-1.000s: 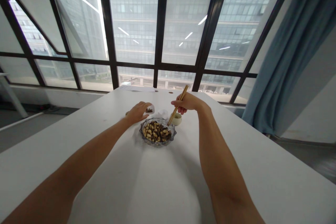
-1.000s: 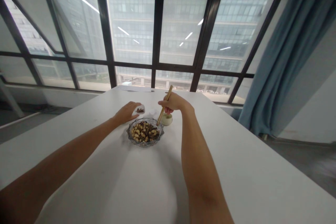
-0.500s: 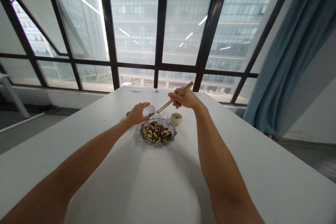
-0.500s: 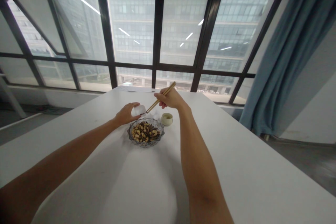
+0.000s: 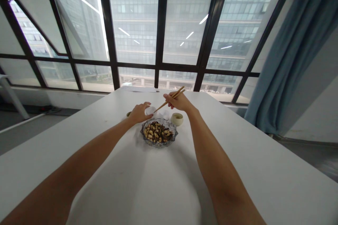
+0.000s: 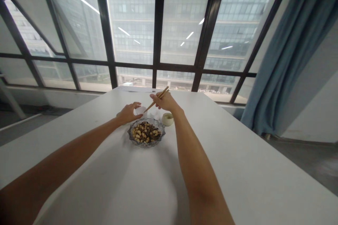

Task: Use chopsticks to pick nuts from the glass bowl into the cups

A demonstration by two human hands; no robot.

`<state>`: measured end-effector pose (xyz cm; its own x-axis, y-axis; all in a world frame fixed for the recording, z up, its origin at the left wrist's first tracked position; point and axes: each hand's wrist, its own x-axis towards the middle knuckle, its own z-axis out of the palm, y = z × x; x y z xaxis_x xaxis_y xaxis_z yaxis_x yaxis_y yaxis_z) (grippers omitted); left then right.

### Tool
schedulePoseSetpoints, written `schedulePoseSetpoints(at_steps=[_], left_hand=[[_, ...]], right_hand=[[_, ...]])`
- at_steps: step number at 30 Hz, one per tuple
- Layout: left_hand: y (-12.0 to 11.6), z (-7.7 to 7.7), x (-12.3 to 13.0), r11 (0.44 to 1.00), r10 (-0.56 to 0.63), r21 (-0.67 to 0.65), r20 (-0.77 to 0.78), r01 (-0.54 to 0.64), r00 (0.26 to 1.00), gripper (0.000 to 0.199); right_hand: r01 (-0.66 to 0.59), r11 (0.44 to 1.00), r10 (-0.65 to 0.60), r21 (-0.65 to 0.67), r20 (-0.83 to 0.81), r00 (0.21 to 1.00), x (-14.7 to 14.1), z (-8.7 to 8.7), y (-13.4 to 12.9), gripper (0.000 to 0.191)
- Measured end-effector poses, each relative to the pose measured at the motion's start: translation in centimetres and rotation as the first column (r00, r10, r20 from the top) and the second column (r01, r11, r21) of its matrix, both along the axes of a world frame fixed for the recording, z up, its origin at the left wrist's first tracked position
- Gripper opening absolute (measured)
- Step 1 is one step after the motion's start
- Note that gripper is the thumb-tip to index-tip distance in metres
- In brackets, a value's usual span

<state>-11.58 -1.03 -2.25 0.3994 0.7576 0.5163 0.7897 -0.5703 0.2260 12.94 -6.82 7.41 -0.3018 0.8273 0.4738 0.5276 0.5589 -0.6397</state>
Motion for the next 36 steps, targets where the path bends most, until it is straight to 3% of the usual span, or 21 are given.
schedulePoseSetpoints(at_steps=[4, 7, 12, 16, 20, 25, 29, 32, 36], left_hand=[[0.7, -0.5, 0.3, 0.983, 0.147, -0.099, -0.086, -0.155, 0.985, 0.057], [0.8, -0.9, 0.3, 0.973, 0.185, -0.117, -0.113, -0.198, 0.976, 0.056], [0.1, -1.7, -1.2, 0.982, 0.187, -0.019, -0.059, -0.188, 0.981, 0.054], [-0.7, -3.3, -3.8, 0.973, 0.225, 0.053, 0.002, -0.225, 0.974, 0.052], [-1.1, -5.5, -5.5, 0.957, 0.272, 0.066, 0.123, -0.281, 0.954, 0.059], [-0.9, -7.4, -5.5, 0.950, 0.300, -0.005, 0.290, -0.311, 0.909, 0.074], [-1.0, -7.2, -5.1, 0.927, 0.375, -0.157, 0.344, -0.341, 0.861, 0.087], [-1.4, -6.6, -5.0, 0.881, 0.452, -0.306, 0.318, -0.361, 0.834, 0.092], [-1.8, -6.2, -4.8, 0.870, 0.465, -0.326, 0.294, -0.370, 0.835, 0.090]], right_hand=[[0.022, 0.996, -0.022, -0.081, 0.001, 1.000, 1.2, 0.5, -0.3, 0.048], [-0.012, 0.986, 0.016, -0.164, 0.024, 1.000, 1.1, 0.0, 0.1, 0.046], [-0.096, 0.940, 0.113, -0.327, 0.035, 0.993, 0.3, -1.2, 0.6, 0.039], [-0.061, 0.898, 0.109, -0.436, 0.086, 0.990, 0.3, -1.0, 0.0, 0.036], [0.030, 0.895, 0.033, -0.445, 0.133, 0.990, 0.9, 0.4, -1.0, 0.038], [0.094, 0.937, -0.055, -0.337, 0.121, 0.991, 1.8, 2.1, -2.2, 0.045], [0.107, 0.869, 0.035, -0.483, 0.276, 0.960, 1.5, 2.4, -3.0, 0.046], [0.096, 0.803, 0.101, -0.588, 0.294, 0.951, 0.7, 1.8, -3.1, 0.046], [0.064, 0.819, 0.083, -0.570, 0.228, 0.970, 0.0, 0.8, -2.3, 0.043]])
